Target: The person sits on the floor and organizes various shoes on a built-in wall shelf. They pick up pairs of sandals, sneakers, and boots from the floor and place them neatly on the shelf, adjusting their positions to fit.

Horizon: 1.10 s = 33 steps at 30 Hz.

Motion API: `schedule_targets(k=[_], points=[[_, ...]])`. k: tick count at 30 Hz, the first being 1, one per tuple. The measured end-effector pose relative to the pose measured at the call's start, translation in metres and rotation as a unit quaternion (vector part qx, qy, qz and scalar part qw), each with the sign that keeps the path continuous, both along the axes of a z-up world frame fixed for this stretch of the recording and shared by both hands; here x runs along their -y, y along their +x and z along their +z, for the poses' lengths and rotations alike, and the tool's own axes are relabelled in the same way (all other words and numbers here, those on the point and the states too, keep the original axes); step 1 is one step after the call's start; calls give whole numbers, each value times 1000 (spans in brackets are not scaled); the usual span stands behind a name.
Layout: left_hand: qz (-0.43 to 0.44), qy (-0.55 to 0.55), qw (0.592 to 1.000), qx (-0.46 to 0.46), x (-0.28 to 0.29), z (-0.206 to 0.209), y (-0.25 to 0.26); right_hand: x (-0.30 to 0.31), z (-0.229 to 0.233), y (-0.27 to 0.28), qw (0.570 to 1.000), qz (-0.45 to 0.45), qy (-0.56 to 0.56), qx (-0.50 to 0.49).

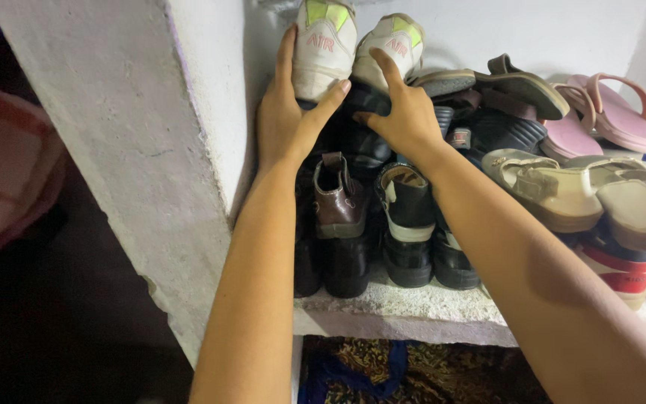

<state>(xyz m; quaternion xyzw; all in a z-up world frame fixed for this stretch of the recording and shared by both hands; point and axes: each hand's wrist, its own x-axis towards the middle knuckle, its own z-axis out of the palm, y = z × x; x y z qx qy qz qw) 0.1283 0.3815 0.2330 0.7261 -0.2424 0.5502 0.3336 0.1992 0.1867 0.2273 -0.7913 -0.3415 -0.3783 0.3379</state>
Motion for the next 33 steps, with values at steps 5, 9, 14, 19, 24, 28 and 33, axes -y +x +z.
schedule_targets(k=[5,9,14,19,24,28,33], points=[[10,-10,1000,-18,1,1,-2,4,-2,5,999,37,12,16],[15,-4,1000,-10,2,1,-2,4,0,4,999,36,1,37],[49,4,999,-20,2,2,-1,2,2,-2,999,-7,-20,-32],[199,34,979,-33,5,3,3,5,-1,-6,999,27,9,-16],[203,25,977,68,6,2,7,3,-3,-6,999,22,24,-24],[234,-18,964,127,10,0,4,6,-3,-7,999,30,25,-24],[288,-60,956,-6,16,5,2,5,-3,-7,999,26,25,-39]])
